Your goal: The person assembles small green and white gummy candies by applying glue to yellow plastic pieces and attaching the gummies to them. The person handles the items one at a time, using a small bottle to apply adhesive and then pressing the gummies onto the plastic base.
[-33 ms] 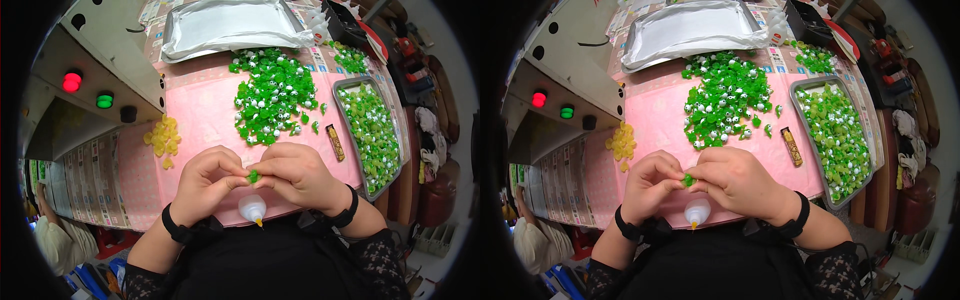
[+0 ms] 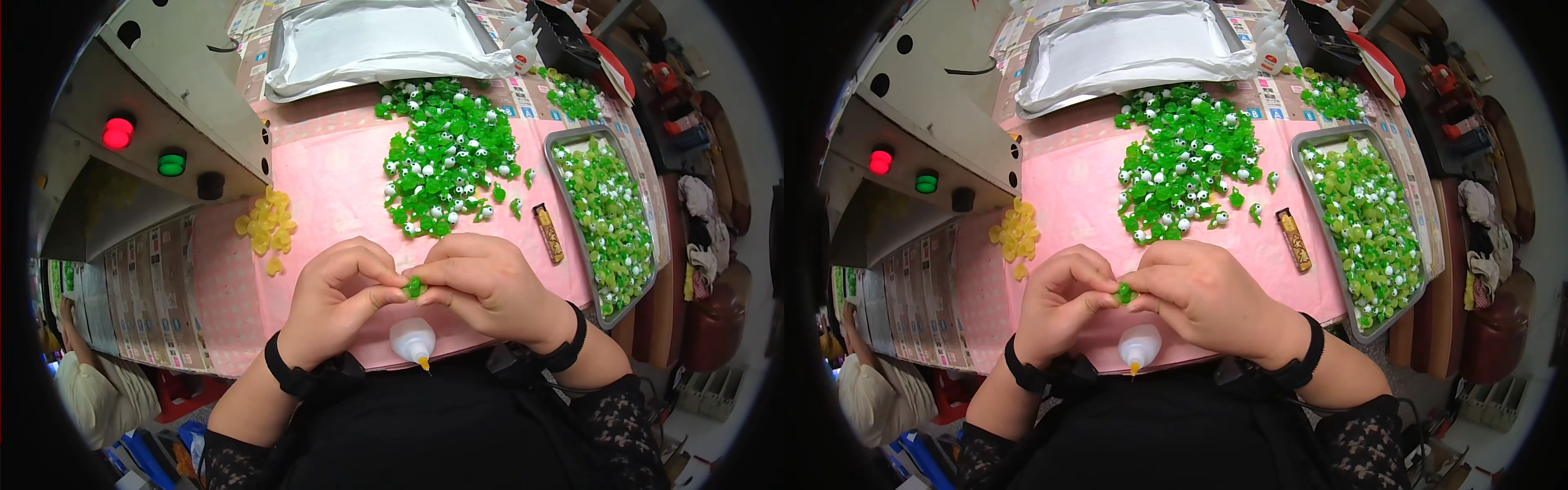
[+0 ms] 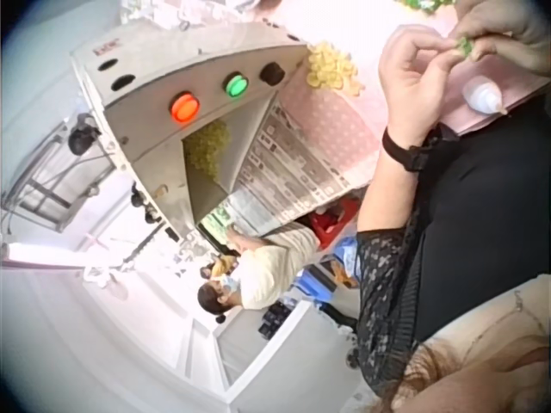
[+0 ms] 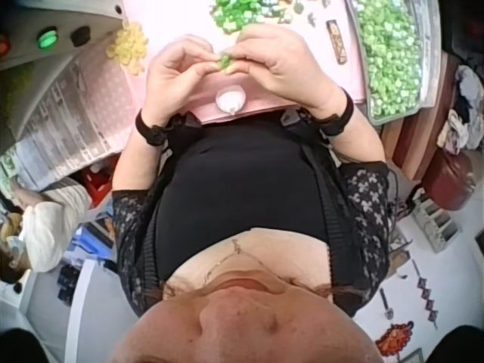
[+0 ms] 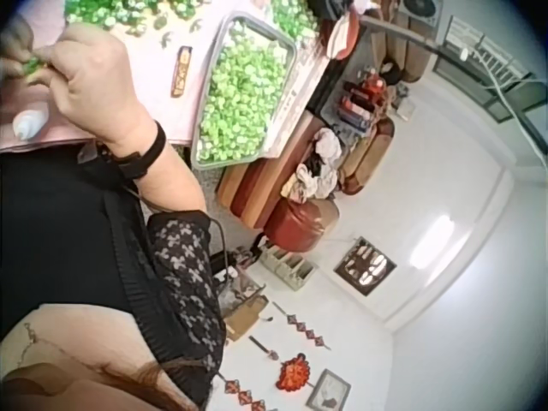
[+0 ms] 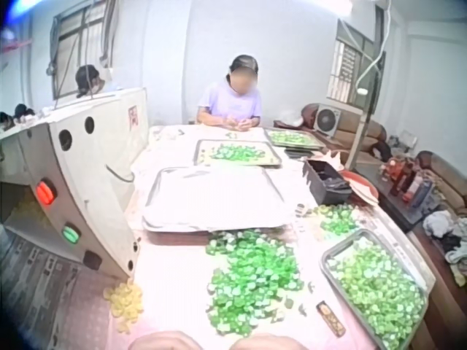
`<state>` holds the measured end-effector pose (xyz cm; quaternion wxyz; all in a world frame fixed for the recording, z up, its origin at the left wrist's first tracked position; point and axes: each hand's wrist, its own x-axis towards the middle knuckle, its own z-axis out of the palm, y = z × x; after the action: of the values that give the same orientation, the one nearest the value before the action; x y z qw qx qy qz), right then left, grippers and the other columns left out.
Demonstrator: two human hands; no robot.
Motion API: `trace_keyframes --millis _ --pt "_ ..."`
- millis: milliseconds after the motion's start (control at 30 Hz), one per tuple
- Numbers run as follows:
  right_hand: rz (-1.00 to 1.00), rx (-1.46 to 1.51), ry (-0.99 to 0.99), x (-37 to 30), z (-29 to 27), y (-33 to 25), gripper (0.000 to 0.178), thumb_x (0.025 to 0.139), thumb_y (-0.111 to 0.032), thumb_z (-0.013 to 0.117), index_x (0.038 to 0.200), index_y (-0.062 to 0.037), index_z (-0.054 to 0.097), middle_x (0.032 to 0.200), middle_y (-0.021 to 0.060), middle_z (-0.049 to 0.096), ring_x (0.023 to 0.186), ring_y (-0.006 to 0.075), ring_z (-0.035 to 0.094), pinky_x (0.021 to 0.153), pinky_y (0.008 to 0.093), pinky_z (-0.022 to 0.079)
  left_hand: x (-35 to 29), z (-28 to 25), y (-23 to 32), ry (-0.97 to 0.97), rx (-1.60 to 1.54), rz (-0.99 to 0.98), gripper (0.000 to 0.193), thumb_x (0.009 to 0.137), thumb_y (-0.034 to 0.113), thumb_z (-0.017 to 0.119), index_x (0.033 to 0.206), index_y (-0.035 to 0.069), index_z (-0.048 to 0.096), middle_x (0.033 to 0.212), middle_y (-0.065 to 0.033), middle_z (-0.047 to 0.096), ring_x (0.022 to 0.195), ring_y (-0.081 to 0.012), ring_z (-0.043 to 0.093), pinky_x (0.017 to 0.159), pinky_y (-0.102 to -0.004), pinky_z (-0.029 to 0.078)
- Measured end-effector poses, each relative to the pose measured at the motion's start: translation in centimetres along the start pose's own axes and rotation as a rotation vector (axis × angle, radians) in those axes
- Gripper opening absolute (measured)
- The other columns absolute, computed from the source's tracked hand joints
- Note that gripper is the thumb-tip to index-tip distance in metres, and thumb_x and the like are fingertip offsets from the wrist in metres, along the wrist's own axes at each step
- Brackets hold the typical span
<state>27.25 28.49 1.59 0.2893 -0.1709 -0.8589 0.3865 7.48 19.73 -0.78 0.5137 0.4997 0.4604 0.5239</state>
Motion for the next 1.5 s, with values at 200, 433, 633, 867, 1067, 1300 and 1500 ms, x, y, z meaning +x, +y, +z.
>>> trace_keyframes --millis 200,433,633,867,1067,1300,1500 --pt "0.011 -0.016 -0.055 -0.1 -0.2 0.0 0.016 0.076 -0.008 0.072 0.092 -0.0053 0.07 0.078 0.0083 0.059 0.069 0.0276 0.06 0.061 0.037 0.048 0.0 -0.4 -0.3 -0.065 -0.015 -0.004 0.01 0.079 -0.005 0.071 0.084 0.001 0.065 0.09 -0.0068 0.06 0.083 -0.0143 0.058 0.074 -0.0265 0.048" --pt "-0.023 -0.095 -0.075 -0.1 -0.3 -0.1 0.013 0.073 -0.008 0.072 0.086 -0.0062 0.069 0.072 0.0068 0.055 0.066 0.0261 0.057 0.058 0.0369 0.046 0.1 -0.1 -0.6 -0.079 -0.128 -0.044 0.01 0.078 -0.008 0.07 0.083 -0.001 0.065 0.088 -0.0069 0.061 0.081 -0.0139 0.059 0.073 -0.0267 0.049" --pt "-0.057 -0.088 -0.11 -0.1 -0.5 -0.1 0.015 0.072 -0.01 0.073 0.087 -0.0065 0.07 0.071 0.0055 0.055 0.064 0.0254 0.057 0.057 0.0363 0.045 -0.1 -0.5 -0.8 -0.128 -0.088 -0.027 0.01 0.078 -0.003 0.073 0.081 0.002 0.064 0.089 -0.0062 0.06 0.082 -0.0137 0.058 0.073 -0.0258 0.047" --pt "-0.072 -0.101 -0.118 -0.3 -0.3 0.3 0.018 0.073 -0.012 0.074 0.091 -0.0083 0.072 0.071 0.0045 0.055 0.062 0.024 0.055 0.059 0.0355 0.044 0.1 -0.5 -0.6 -0.121 -0.023 -0.015 0.01 0.074 -0.004 0.074 0.079 0.001 0.067 0.083 -0.0069 0.063 0.078 -0.0164 0.061 0.072 -0.0282 0.049" --pt "-0.071 -0.12 -0.113 -0.2 -0.3 0.1 0.019 0.074 -0.013 0.074 0.093 -0.0096 0.072 0.071 0.004 0.055 0.062 0.0233 0.055 0.059 0.0347 0.044 0.1 -0.6 -0.6 -0.114 0.051 0.052 0.01 0.075 -0.002 0.074 0.08 0.002 0.068 0.084 -0.0063 0.063 0.078 -0.0162 0.06 0.071 -0.0282 0.048" --pt "-0.09 -0.134 -0.114 -0.1 -0.5 0.0 0.019 0.075 -0.013 0.073 0.094 -0.0099 0.073 0.071 0.0039 0.055 0.062 0.0231 0.054 0.059 0.0348 0.043 0.1 -0.6 -0.8 -0.116 0.032 0.056 0.01 0.075 -0.002 0.075 0.079 0.003 0.067 0.083 -0.0061 0.063 0.078 -0.0164 0.06 0.071 -0.0283 0.048" --pt "-0.083 -0.138 -0.113 -0.1 -0.4 -0.1 0.02 0.075 -0.011 0.073 0.095 -0.0091 0.073 0.071 0.0042 0.055 0.062 0.023 0.054 0.058 0.0348 0.043 0.1 -0.6 -0.9 -0.119 0.044 0.064 0.009 0.076 -0.001 0.075 0.079 0.003 0.067 0.084 -0.0059 0.062 0.077 -0.0155 0.059 0.07 -0.0279 0.047"
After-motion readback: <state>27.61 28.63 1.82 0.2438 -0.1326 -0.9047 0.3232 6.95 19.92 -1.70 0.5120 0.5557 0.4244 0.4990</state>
